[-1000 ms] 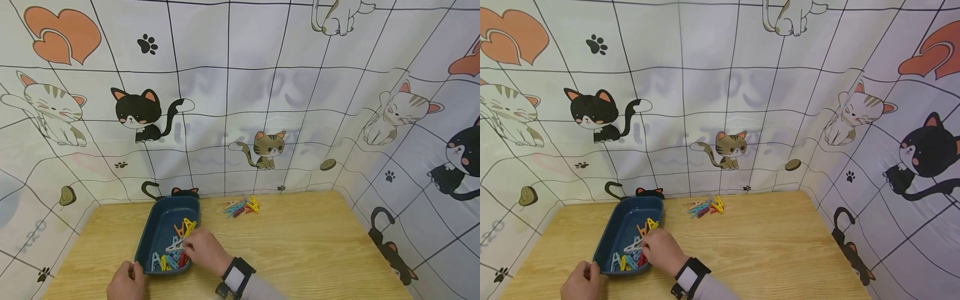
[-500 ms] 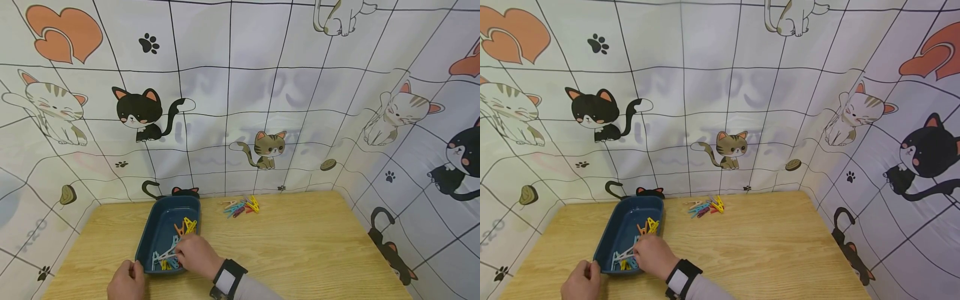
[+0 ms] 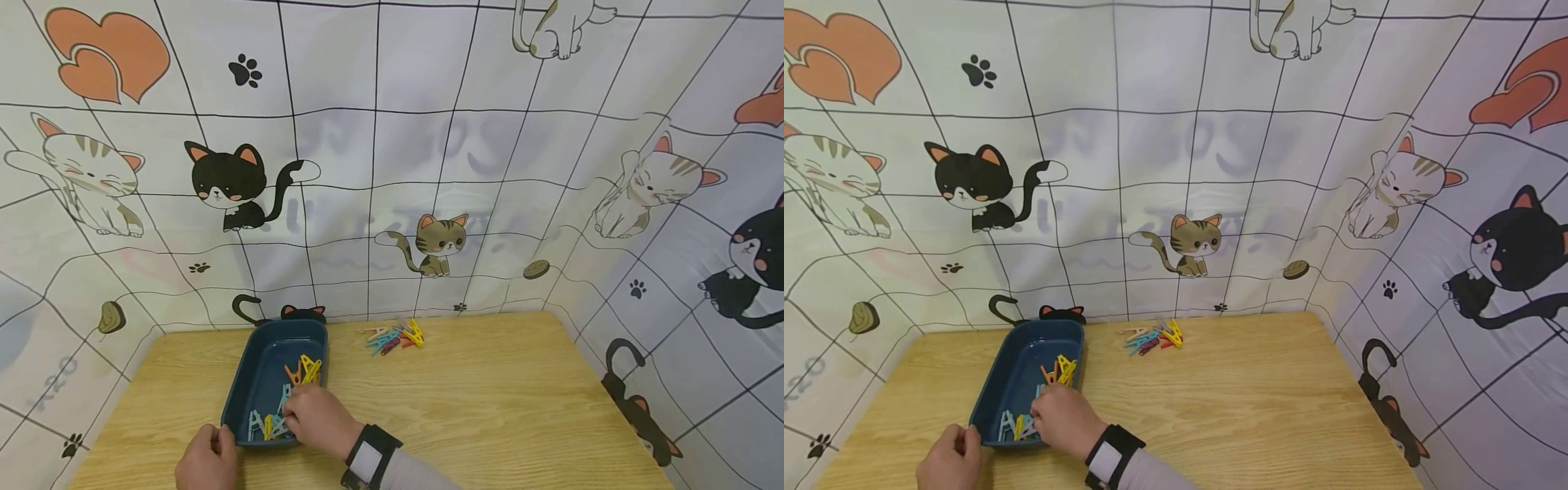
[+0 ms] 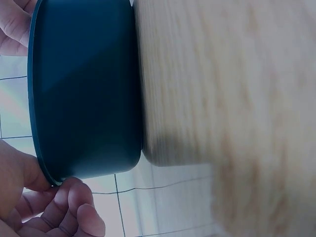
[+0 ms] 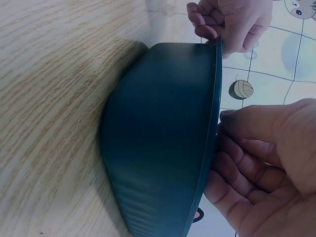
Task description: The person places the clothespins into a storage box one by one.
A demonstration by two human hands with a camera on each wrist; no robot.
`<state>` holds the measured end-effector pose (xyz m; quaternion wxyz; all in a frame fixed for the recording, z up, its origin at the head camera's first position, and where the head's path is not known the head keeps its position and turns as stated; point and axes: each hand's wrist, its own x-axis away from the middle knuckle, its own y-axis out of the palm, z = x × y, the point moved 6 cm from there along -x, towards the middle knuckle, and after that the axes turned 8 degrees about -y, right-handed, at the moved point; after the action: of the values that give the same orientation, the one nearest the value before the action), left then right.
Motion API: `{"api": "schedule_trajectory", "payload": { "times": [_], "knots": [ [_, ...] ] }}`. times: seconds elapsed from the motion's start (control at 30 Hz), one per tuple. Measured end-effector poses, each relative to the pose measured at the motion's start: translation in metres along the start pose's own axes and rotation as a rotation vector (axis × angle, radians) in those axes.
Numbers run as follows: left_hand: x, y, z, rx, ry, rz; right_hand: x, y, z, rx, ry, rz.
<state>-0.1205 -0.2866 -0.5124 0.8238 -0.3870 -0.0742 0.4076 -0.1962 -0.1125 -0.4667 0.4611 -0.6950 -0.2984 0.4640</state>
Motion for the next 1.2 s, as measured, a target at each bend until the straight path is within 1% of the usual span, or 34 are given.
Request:
{"api": "schedule_trajectory", "payload": {
  "times": [0.2,0.3,0.4,0.47,0.6,0.87,0.97,1.2],
  "knots": [
    [-0.001,0.001,-0.001,-0.004,-0.015,-0.022,0.004,-0.002,0.008,-0.073,0.042,0.024],
    [0.0,0.001,0.0,-0.006,-0.015,-0.023,0.006,-0.006,0.013,-0.086,0.077,0.048],
    [0.0,0.0,0.001,-0.005,-0.008,-0.013,0.01,-0.01,0.021,-0.089,0.125,0.055],
    [0.0,0.0,0.001,-0.003,-0.008,-0.01,0.013,-0.012,0.028,-0.111,0.165,0.053],
    [0.0,0.001,0.0,-0.001,-0.029,-0.033,0.021,-0.016,0.042,-0.161,0.239,0.051],
    [0.0,0.001,-0.001,-0.017,-0.056,-0.062,0.035,-0.022,0.069,-0.156,0.33,0.095],
    [-0.001,0.001,-0.001,-0.018,-0.055,-0.062,0.04,-0.025,0.079,-0.134,0.348,0.11],
    [0.0,-0.001,0.001,-0.013,-0.052,-0.054,0.054,-0.031,0.105,-0.125,0.396,0.15]
  ]
}}
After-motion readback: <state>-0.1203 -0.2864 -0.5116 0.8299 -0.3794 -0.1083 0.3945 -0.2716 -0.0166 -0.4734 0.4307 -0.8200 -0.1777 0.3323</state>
